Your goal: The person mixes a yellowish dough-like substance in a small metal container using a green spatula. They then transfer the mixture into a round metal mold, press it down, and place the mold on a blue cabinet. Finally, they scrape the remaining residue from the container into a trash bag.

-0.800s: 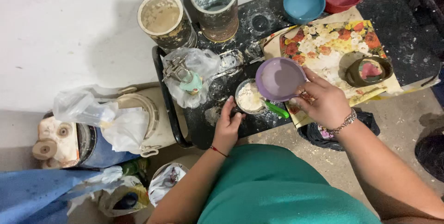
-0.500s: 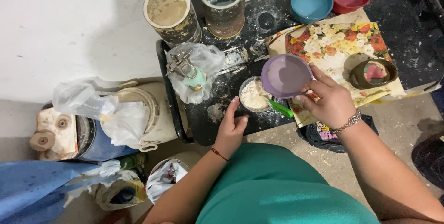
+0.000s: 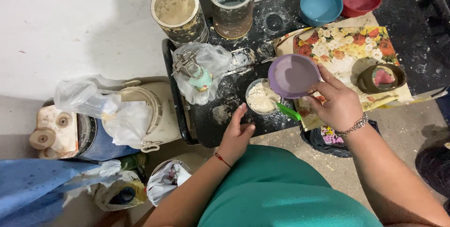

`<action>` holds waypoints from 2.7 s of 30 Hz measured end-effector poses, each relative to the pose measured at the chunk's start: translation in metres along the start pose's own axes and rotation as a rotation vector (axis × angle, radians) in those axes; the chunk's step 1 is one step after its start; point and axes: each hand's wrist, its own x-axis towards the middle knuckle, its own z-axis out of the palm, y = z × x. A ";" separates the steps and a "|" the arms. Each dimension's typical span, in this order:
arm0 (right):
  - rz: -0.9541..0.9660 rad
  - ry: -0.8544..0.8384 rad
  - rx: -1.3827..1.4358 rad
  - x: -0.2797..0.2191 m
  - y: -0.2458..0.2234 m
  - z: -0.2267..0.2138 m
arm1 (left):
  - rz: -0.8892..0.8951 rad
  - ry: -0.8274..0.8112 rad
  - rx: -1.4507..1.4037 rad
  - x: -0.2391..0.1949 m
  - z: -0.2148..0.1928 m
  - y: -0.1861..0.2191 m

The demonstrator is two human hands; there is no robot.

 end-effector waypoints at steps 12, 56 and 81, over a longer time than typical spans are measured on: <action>0.287 -0.074 0.336 0.014 0.012 0.013 | -0.011 0.024 0.003 -0.005 -0.003 0.004; 0.259 -0.236 0.711 0.013 -0.035 0.049 | 0.137 -0.101 0.739 0.076 -0.009 0.056; -0.155 -0.321 0.631 0.042 -0.029 0.061 | 0.010 -0.127 0.577 0.072 -0.006 0.068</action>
